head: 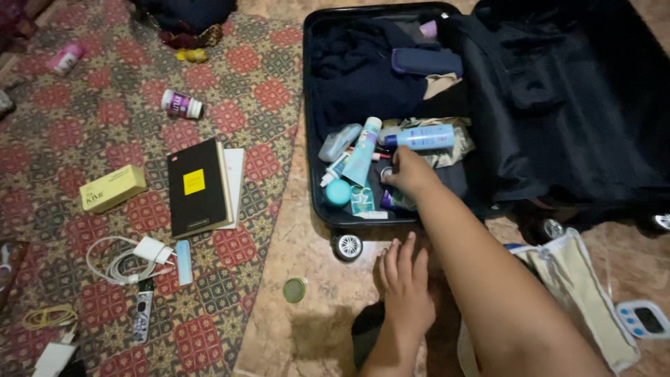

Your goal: The person sits on the floor and packs various toiletries, including bottles, tubes, and brushes, into a small white bag while sorting items in a black suitcase.

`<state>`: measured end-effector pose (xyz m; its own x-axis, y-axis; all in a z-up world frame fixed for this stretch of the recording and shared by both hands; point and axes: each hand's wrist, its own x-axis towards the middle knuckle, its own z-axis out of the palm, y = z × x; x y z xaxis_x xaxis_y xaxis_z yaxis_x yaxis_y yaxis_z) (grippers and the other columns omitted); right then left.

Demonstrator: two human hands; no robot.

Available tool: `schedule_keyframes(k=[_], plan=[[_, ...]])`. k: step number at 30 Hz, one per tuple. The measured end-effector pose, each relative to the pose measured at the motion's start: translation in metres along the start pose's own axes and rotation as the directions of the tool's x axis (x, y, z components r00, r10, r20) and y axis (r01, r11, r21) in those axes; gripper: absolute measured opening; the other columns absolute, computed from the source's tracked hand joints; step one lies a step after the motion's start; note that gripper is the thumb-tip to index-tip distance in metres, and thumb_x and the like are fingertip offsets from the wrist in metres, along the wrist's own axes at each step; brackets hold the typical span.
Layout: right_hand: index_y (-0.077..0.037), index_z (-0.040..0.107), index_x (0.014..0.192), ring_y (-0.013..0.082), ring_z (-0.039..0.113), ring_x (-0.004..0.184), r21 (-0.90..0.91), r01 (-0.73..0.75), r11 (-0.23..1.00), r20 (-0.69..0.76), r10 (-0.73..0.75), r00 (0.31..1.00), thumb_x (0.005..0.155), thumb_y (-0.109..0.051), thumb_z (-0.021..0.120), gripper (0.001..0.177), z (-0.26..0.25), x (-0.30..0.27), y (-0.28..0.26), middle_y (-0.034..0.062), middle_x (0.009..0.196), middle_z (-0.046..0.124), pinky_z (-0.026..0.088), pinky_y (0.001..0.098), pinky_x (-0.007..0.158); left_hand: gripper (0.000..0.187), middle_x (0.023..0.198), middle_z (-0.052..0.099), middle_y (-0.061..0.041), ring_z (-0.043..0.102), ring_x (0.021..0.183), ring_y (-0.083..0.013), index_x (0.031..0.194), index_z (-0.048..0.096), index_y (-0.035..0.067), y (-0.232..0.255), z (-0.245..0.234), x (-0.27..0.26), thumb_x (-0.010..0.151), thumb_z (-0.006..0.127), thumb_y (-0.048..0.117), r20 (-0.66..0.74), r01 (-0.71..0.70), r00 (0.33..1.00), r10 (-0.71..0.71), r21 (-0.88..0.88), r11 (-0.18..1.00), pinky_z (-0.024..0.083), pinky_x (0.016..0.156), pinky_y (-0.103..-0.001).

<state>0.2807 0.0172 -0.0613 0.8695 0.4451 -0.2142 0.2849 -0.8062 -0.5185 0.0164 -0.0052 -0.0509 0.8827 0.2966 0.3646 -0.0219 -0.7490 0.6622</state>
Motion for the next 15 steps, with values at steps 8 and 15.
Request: schedule_keyframes(k=[8,15], plan=[[-0.002,0.070,0.119,0.0405,0.068,0.102,-0.117,0.243,0.963,0.012,-0.243,0.970,0.076,-0.031,0.087,0.055,-0.024,-0.026,0.059,0.0240,0.109,0.071,0.053,0.0464,0.091,0.065,0.159,0.039,-0.018,0.032,0.147,-0.0453,0.148,0.049,0.007,0.005,-0.004,0.000,0.085,0.066,0.009,-0.068,-0.015,0.998,0.013,-0.024,1.000,0.022,0.121,-0.061],[-0.005,0.068,0.124,0.0392,0.068,0.108,-0.107,0.221,0.969,0.087,-0.212,0.973,0.076,-0.033,0.085,0.058,0.007,0.000,0.048,0.0221,0.116,0.071,0.053,0.0456,0.095,0.059,0.159,0.039,-0.019,0.031,0.148,-0.0446,0.143,0.052,0.004,-0.001,0.008,-0.006,0.085,0.062,0.006,-0.023,0.012,1.000,-0.011,0.027,1.000,0.022,0.120,-0.060]])
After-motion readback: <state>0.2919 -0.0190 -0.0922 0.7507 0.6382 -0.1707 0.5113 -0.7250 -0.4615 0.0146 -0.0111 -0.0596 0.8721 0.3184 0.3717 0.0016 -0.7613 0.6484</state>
